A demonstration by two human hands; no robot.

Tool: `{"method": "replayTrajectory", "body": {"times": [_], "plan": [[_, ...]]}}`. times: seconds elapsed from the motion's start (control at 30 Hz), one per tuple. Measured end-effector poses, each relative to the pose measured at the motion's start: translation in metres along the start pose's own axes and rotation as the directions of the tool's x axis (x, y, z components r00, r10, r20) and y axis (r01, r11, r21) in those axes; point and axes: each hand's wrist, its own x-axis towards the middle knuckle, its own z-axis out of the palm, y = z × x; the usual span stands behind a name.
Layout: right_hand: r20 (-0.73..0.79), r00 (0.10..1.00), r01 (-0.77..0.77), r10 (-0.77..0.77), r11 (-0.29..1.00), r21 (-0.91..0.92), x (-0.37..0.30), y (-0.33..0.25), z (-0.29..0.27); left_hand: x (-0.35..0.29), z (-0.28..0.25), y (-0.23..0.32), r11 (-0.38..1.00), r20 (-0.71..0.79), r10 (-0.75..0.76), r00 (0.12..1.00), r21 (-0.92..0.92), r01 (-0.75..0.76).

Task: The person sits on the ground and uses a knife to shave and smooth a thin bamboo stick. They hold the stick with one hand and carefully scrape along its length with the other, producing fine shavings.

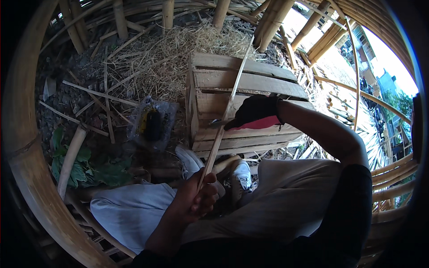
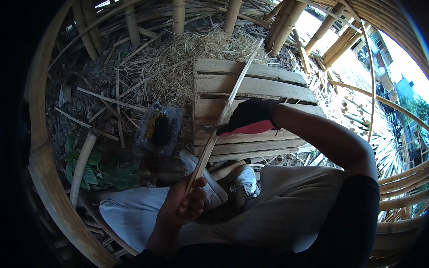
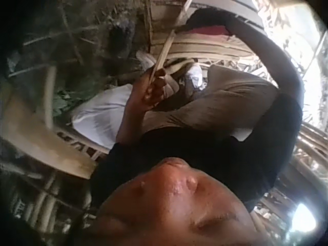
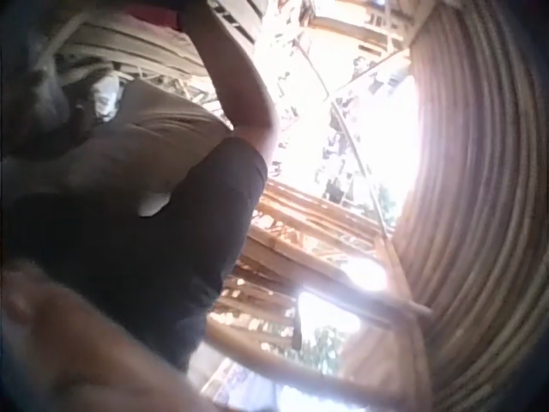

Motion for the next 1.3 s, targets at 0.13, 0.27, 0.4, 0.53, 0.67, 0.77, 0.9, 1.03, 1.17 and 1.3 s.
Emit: {"method": "replayTrajectory", "body": {"times": [0.13,0.27,0.4,0.53,0.67,0.77,0.9,1.03,1.17,1.3], "plan": [[-0.035,0.986,-0.162,0.164,0.986,0.036,0.008,0.037,-0.003,0.004,0.011,-0.001,0.998,-0.051,-0.031,0.998,-0.05,0.028],[-0.029,0.998,-0.05,0.05,0.999,0.019,0.006,0.012,0.011,0.002,0.005,0.003,0.998,-0.017,-0.029,0.999,-0.058,0.028],[-0.052,0.982,-0.183,0.182,0.983,-0.01,0.013,0.04,0.003,0.007,0.009,-0.003,0.999,-0.106,-0.028,0.994,-0.02,0.026],[-0.074,0.981,-0.179,0.178,0.984,-0.012,0.007,0.017,-0.004,0.003,0.011,-0.001,1.0,-0.089,0.006,0.996,0.018,-0.005],[0.058,0.997,-0.064,0.047,0.939,0.338,0.014,0.036,0.009,0.001,0.015,-0.001,0.999,-0.144,0.003,0.99,0.051,0.004],[0.214,0.972,-0.122,-0.094,0.576,0.809,0.011,0.046,0.017,0.002,0.013,-0.002,0.998,-0.131,0.002,0.991,0.07,0.007],[0.223,0.974,-0.15,-0.047,0.609,0.779,0.016,0.058,0.016,0.002,0.013,-0.002,0.995,-0.142,0.01,0.99,0.103,0.005],[0.239,0.968,-0.231,0.083,0.672,0.703,0.006,0.039,-0.009,0.001,0.014,-0.001,0.998,-0.151,0.011,0.989,0.068,-0.001],[-0.247,0.933,-0.102,0.261,0.852,0.513,0.047,0.082,0.02,0.004,0.017,-0.002,0.993,-0.2,0.012,0.98,0.114,0.011],[-0.25,0.912,-0.184,0.326,0.868,0.462,0.047,0.09,-0.001,0.002,0.019,-0.003,0.995,-0.182,0.004,0.983,0.1,0.014]]}}
